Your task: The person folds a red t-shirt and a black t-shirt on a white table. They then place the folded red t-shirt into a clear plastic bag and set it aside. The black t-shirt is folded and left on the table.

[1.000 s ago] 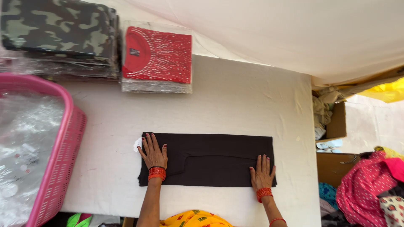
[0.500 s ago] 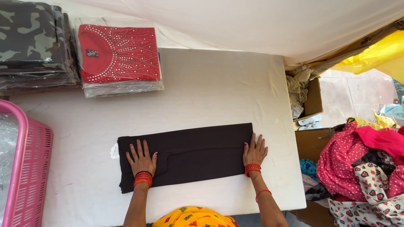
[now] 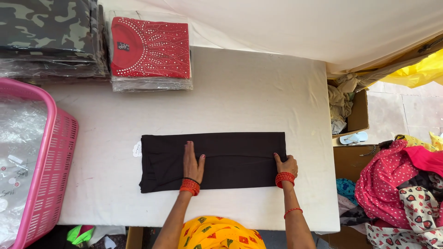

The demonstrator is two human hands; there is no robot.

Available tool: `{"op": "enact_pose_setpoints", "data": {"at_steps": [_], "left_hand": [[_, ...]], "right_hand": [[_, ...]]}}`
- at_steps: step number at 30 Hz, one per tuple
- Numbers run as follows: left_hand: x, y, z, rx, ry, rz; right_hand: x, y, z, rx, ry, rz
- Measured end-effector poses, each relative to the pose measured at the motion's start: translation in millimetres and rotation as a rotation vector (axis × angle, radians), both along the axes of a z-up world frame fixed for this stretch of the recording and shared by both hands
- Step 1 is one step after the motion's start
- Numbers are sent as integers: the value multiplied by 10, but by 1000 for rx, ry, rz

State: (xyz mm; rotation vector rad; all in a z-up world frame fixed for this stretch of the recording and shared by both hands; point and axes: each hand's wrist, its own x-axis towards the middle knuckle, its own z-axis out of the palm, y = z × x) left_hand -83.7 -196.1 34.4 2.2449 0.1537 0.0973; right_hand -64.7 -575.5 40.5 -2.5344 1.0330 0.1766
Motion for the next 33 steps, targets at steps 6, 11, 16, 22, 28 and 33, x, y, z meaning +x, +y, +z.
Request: {"op": "enact_pose_setpoints", "data": {"at_steps": [6,11,16,22,28,33], "left_hand": [[-33,-651,-148,-645,62,9],[20,-823,-226,-953,90,46],[18,-860,-342,-1025,108,110],[-10,-975,-477,-1080,81,140],[-17,-971,-450,-1124,120,120],[-46,-768,-441,-1429,188,207]], "right_hand": [[14,119,252,127,13,54],[98,-294,-396,468,-146,6],[93,-303,-302,1056,-331,-193],[28,-134,226,1446,-406,-350],[151,442,838,1646,-461,-234],[341,1588,1155,1558,-488,14]]}}
